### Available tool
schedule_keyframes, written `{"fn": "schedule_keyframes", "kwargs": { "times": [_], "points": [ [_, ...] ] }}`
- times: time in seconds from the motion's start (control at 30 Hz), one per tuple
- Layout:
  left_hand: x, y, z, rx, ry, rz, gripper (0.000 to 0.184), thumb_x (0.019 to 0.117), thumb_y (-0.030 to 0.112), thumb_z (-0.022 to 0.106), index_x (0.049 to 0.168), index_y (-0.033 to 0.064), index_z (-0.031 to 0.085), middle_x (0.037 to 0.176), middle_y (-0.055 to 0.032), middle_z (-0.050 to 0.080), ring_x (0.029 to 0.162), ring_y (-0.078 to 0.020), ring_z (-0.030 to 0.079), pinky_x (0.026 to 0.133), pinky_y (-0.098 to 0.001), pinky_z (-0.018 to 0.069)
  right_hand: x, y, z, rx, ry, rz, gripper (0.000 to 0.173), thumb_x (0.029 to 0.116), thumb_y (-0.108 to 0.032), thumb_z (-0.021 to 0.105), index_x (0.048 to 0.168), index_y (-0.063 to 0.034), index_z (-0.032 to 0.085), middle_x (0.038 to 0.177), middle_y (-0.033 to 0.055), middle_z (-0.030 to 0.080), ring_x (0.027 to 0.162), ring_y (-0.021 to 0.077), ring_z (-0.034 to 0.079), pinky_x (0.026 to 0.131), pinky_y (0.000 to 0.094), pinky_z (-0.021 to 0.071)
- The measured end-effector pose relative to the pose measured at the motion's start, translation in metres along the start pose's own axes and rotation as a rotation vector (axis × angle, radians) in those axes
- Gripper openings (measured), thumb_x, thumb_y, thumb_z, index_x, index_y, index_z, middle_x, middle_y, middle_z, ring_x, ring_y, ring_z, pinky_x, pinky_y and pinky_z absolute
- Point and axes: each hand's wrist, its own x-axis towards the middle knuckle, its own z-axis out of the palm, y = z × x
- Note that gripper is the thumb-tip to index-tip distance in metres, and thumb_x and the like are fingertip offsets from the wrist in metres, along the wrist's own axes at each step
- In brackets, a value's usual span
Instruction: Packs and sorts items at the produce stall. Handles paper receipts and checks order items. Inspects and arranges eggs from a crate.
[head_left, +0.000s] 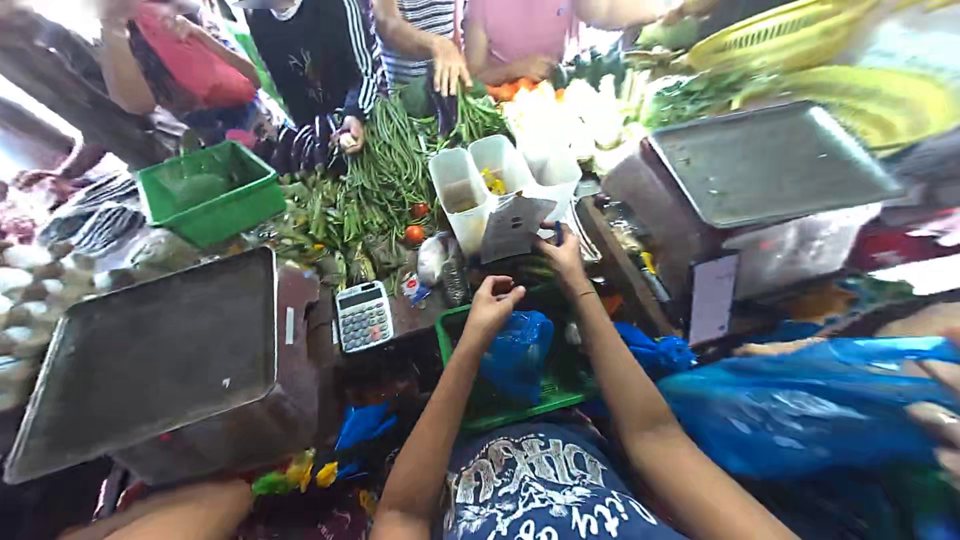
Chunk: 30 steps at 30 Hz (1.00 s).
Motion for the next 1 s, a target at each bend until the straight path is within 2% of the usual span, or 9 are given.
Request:
{"fn": "schedule_keyframes", "kwargs": {
  "times": [0.13,0.23,0.3,0.47,0.57,0.67,0.77,0.9,1.0],
  "points": [
    [0.034,-0.024,0.015,-0.162,0.07,-0.141,0.049,0.0986,0.014,0.066,0.14,-0.0051,0.048,0.13,-0.0227,0.062,0.113,-0.0261,0.066,0.096,-0.0398,0.0552,0.001,-0.014,0.008,-0.098,0.145,-0.163,0.028,0.0978,-0.019,0.069,0.122,-0.0063,0.066,0.082,0.0153,0.059,0.065,0.0254,0.05,0.059,0.0447,0.0448],
    [0.041,-0.028,0.031,-0.259,0.135,-0.155,0.061,0.0966,0.009,0.068,0.147,-0.0063,0.036,0.131,-0.0258,0.06,0.111,-0.0274,0.067,0.095,-0.0386,0.0559,0.005,-0.022,0.0,-0.072,0.262,-0.203,0.047,0.0944,-0.024,0.074,0.134,-0.0051,0.058,0.101,0.0186,0.063,0.077,0.0263,0.056,0.068,0.0432,0.0488],
    [0.046,-0.033,0.035,-0.146,0.195,-0.052,0.066,0.0928,0.009,0.071,0.147,-0.0046,0.036,0.131,-0.026,0.06,0.114,-0.0308,0.065,0.096,-0.0444,0.0547,0.027,-0.018,-0.004,-0.037,0.272,-0.252,0.047,0.09,-0.027,0.079,0.128,-0.004,0.065,0.115,0.0189,0.065,0.09,0.0233,0.06,0.078,0.0398,0.0517],
    [0.054,-0.035,0.032,-0.47,0.122,-0.179,0.051,0.0945,0.015,0.071,0.138,-0.0019,0.051,0.124,-0.0191,0.065,0.107,-0.0236,0.067,0.091,-0.0367,0.0566,0.033,-0.043,-0.016,-0.143,0.124,-0.262,0.031,0.1002,-0.029,0.065,0.114,-0.0016,0.067,0.099,0.0144,0.068,0.087,0.0217,0.065,0.082,0.0438,0.0546],
    [0.047,-0.039,0.031,-0.925,0.067,-0.389,0.033,0.0925,0.008,0.064,0.123,-0.0004,0.055,0.111,-0.0175,0.064,0.094,-0.0274,0.067,0.084,-0.042,0.0578,0.023,-0.069,-0.027,-0.173,0.117,-0.241,0.029,0.1009,-0.03,0.063,0.107,-0.0015,0.066,0.087,0.0109,0.066,0.078,0.0198,0.063,0.075,0.0435,0.0529],
    [0.038,-0.045,0.025,-1.138,0.072,-0.137,0.022,0.0929,0.014,0.047,0.11,0.0035,0.057,0.102,-0.016,0.068,0.092,-0.0282,0.068,0.08,-0.0463,0.0576,0.03,-0.08,-0.036,-0.2,0.101,-0.227,0.029,0.0991,-0.029,0.067,0.104,0.0,0.069,0.085,0.0117,0.065,0.077,0.0203,0.062,0.075,0.0444,0.0517],
    [0.041,-0.036,0.008,-1.081,-0.107,-0.001,0.031,0.0996,0.028,0.045,0.12,0.0094,0.06,0.107,-0.0122,0.072,0.096,-0.0243,0.071,0.083,-0.044,0.0603,0.039,-0.066,-0.037,-0.19,0.023,-0.185,0.029,0.0978,-0.029,0.069,0.097,0.0004,0.066,0.081,0.0102,0.061,0.074,0.019,0.057,0.073,0.0431,0.049],
    [0.062,-0.023,-0.011,-0.915,-0.284,-0.054,0.029,0.102,0.024,0.048,0.12,0.0073,0.064,0.103,-0.0124,0.074,0.091,-0.0223,0.073,0.08,-0.0408,0.0621,0.0,-0.054,-0.048,-0.162,0.068,-0.084,0.045,0.0989,-0.047,0.066,0.114,-0.0053,0.066,0.085,0.0166,0.063,0.069,0.029,0.059,0.062,0.05,0.0505],
    [0.073,-0.017,-0.018,-0.947,-0.287,-0.039,0.036,0.1004,0.029,0.04,0.11,0.0086,0.067,0.095,-0.011,0.075,0.084,-0.0214,0.074,0.074,-0.0412,0.0625,-0.023,-0.059,-0.06,0.267,0.154,0.078,0.052,0.1081,-0.057,0.034,0.122,-0.0186,0.066,0.066,-0.0034,0.05,0.047,0.0077,0.041,0.044,0.0257,0.0389]
  ]
}}
